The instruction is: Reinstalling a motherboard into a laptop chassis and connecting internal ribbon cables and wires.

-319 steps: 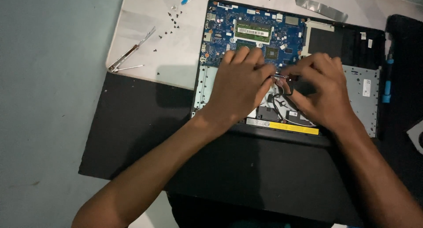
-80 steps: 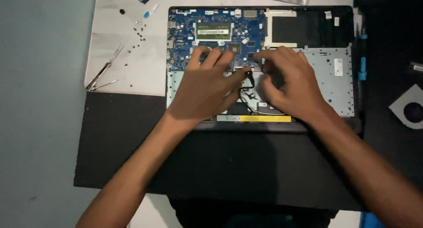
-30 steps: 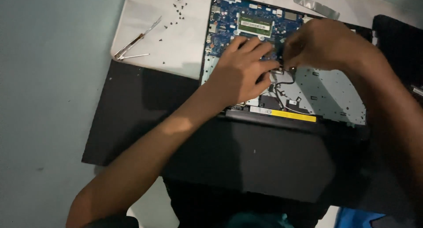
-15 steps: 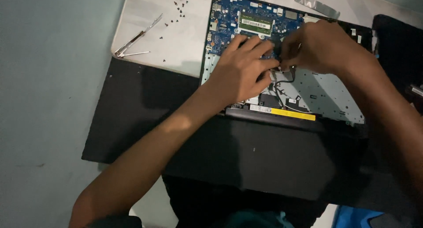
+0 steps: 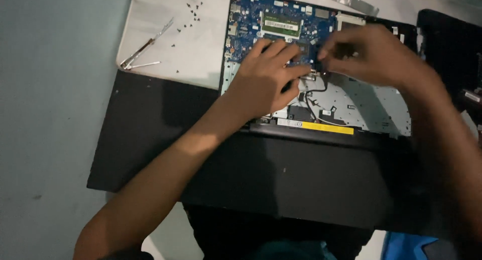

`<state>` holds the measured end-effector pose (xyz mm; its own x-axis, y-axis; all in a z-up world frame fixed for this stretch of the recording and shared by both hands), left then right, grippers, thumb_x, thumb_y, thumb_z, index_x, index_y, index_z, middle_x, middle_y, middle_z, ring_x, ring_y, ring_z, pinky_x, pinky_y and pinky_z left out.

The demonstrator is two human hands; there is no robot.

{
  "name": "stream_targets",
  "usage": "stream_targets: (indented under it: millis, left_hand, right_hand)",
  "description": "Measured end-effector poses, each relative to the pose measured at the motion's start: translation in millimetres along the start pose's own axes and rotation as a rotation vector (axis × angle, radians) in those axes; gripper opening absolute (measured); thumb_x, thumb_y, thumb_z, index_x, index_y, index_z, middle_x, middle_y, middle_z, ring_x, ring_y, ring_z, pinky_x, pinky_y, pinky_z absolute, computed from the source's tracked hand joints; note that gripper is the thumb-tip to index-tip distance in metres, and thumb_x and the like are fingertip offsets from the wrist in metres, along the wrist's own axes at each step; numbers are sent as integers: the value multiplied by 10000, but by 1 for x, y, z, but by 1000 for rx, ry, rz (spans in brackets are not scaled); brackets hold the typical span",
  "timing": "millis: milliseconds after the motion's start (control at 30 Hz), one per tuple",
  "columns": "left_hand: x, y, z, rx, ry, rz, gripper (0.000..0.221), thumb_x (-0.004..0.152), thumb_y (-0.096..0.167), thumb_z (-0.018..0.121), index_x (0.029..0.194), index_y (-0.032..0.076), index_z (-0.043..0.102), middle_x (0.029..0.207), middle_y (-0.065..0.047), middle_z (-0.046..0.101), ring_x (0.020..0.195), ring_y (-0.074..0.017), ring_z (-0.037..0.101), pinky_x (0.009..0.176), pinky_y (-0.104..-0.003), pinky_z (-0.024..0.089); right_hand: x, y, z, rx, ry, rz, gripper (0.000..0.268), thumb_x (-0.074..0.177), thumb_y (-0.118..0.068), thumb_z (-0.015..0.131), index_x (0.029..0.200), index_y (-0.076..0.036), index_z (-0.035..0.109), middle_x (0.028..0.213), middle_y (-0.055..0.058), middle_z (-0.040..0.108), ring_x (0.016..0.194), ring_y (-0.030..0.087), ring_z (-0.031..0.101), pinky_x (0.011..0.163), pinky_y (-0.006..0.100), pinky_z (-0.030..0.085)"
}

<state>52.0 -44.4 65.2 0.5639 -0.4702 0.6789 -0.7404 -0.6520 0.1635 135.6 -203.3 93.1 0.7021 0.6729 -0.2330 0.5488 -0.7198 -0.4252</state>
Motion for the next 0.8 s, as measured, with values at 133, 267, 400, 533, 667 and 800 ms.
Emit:
stream_targets:
  millis: [133, 267, 400, 533, 667, 800]
  left_hand:
    - [0, -3, 3, 16, -86, -23, 241, 1079, 254, 835, 1306, 191, 886, 1371, -127, 759, 1265, -331, 669, 1109, -522, 481]
    - [2, 1, 0, -36, -47, -8, 269, 1063, 165, 855, 1329, 127, 836, 1336, -137, 759, 1267, -373, 696, 1130, -572, 521]
    - [6, 4, -6, -70, -101, -8, 217, 1102, 121, 822, 1317, 132, 857, 1314, -151, 753, 1252, -384, 697, 1114, -570, 509]
    - [13, 12, -15, -82, -107, -1, 230, 1124, 112, 846, 1339, 105, 766, 1298, -154, 766, 1200, -355, 725, 1070, -531, 534]
    - [15, 6, -10, -128, -170, -97, 179, 1123, 157, 822, 1284, 85, 856, 1316, -127, 808, 1247, -365, 731, 1094, -549, 513]
    - [16, 2, -6, -143, -249, -158, 221, 1127, 144, 815, 1326, 68, 875, 1362, -137, 799, 1294, -384, 698, 1114, -555, 487]
  right_hand:
    - [-29, 12, 4, 81, 175, 88, 320, 1155, 2, 665, 1456, -52, 758, 1389, 178, 783, 1246, 324, 753, 1075, 483, 614]
    - [-43, 24, 10, 168, 316, -81, 289, 1156, 4, 686, 1415, -23, 811, 1344, 173, 816, 1141, 286, 752, 969, 438, 590]
    - [-48, 18, 13, 271, 452, -219, 241, 1158, 67, 694, 1350, 27, 834, 1316, 202, 824, 1227, 339, 776, 1060, 466, 611]
    - [-52, 22, 20, 268, 463, -291, 328, 1120, 61, 644, 1404, 33, 806, 1367, 235, 789, 1242, 354, 755, 1068, 457, 603]
    - [-52, 24, 22, 318, 519, -351, 337, 1097, 95, 622, 1315, 3, 861, 1274, 212, 789, 1270, 382, 760, 1025, 505, 588]
    - [-48, 34, 31, 274, 492, -381, 349, 1153, -54, 586, 1374, -67, 857, 1320, 157, 749, 1295, 374, 720, 1090, 574, 496]
Point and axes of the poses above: each hand's wrist, its own x-axis towards the middle knuckle, its own z-axis out of the palm, y = z × x, the point moved 9 cm from there along x, towards the middle knuckle
